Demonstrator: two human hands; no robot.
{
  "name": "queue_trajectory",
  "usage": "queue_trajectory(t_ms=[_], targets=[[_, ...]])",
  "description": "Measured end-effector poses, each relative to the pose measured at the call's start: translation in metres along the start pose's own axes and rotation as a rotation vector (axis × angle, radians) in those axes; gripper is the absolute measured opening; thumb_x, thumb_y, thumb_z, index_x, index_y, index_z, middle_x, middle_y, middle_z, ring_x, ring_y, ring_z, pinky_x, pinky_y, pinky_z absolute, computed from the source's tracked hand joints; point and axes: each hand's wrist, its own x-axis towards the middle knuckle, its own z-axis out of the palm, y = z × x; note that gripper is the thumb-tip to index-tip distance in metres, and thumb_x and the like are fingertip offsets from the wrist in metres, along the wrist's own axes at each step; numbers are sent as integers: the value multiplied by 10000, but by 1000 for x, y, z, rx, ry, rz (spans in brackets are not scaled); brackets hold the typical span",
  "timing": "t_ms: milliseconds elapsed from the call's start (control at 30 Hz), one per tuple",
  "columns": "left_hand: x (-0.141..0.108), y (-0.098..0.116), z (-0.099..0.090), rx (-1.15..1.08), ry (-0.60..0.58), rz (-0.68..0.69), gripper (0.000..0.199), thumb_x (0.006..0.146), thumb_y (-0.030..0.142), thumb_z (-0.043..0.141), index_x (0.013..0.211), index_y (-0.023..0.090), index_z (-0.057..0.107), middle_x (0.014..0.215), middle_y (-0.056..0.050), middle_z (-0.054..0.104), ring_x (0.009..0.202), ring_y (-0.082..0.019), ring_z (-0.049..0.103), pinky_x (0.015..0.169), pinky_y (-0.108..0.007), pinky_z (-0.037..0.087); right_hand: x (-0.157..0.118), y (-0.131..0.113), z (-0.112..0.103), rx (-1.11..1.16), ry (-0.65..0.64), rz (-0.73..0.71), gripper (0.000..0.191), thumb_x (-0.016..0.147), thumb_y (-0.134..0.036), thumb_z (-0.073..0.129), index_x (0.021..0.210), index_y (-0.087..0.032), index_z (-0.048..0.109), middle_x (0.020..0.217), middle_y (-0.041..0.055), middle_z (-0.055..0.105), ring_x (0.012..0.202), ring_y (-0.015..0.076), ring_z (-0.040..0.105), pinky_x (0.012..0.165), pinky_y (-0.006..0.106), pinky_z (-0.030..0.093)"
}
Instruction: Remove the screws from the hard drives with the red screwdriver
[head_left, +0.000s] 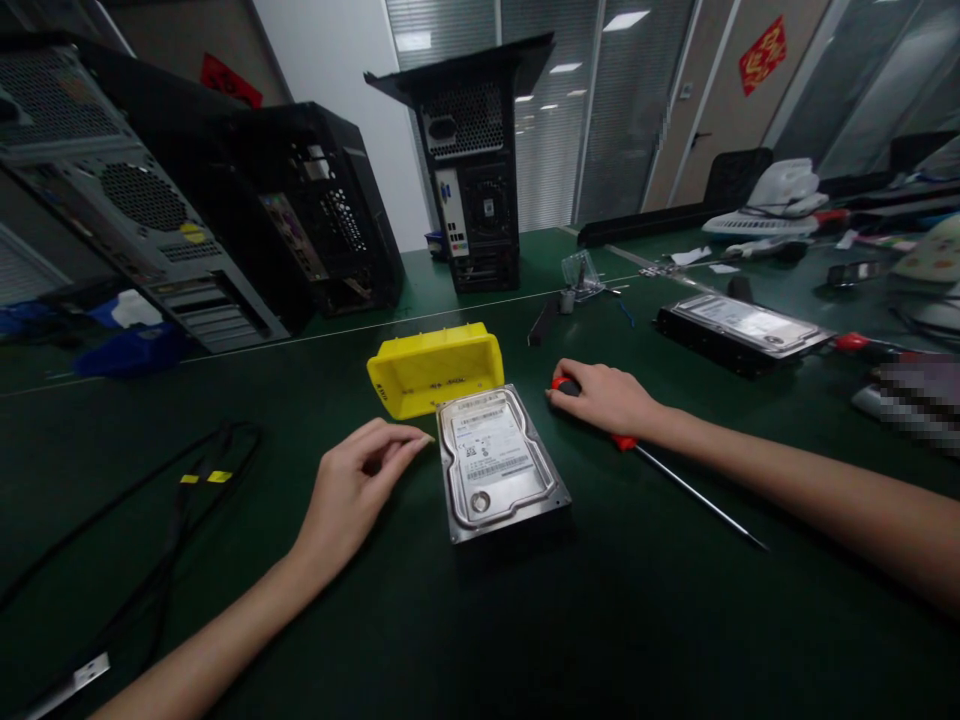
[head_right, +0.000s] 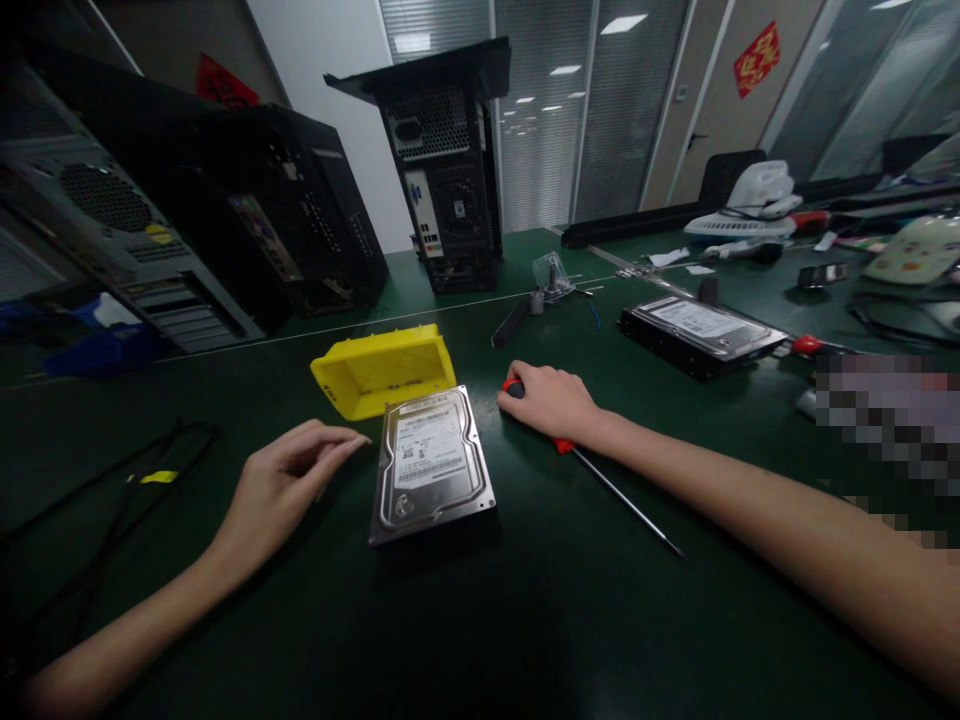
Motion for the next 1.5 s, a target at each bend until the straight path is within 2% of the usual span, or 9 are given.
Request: queue_trajectory(t_ms=[167,300,500,800,1000,1167,1300,1500], targets=[[-19,9,5,-109,-89,-57,266,924,379,500,992,209,693,800,-13,571,653,-131,522,554,-237,384,0,-1,1,-10,-3,6,430,818,-548,381,1026,-218,561,955,80,644,834,248,603,626,309,363],[-17,4,7,-153,-61,-101,250,901,390,540,975,206,693,761,0,539,600,-118,469,530,-237,349,0,-1,0,-10,-9,7,433,822,-554,378,1024,-216,557,944,78,643,822,247,604,631,313,377],[-14,5,9,-148,-71,-45,200,864,362,598,920,199,698,681,21,458,594,-121,435,531,-234,333,0,0,2,-9,-10,19,433,818,-556,379,1026,-222,560,977,78,642,847,258,604,651,330,385],[-8,7,13,-159,-24,5,168,847,325,622,905,208,727,715,5,504,631,-128,472,558,-238,348,0,-1,1,-7,-12,30,431,816,-553,384,1034,-227,562,987,75,642,867,260,604,666,338,393],[-8,7,12,-192,-17,-35,196,844,337,617,923,211,745,761,-18,548,677,-146,512,572,-248,371,0,-2,1,-5,-10,29,444,813,-565,388,1029,-219,564,978,79,642,856,261,602,660,339,392],[-8,4,11,-186,-5,-90,208,834,372,633,902,208,743,731,-6,525,626,-133,477,543,-243,359,0,-2,1,-8,-7,32,449,815,-560,385,1035,-212,564,977,87,643,845,261,602,642,331,387],[-11,5,10,-134,1,-34,208,829,380,645,908,217,746,693,5,496,602,-129,468,521,-236,358,0,-2,2,-10,-8,26,439,819,-561,387,1022,-216,567,969,83,645,849,256,602,649,328,386],[-16,9,11,-47,28,95,181,856,296,613,946,209,744,708,-5,525,600,-126,487,509,-228,368,0,-2,1,-11,-9,26,432,822,-553,389,1020,-212,564,978,84,643,858,260,600,639,326,379]])
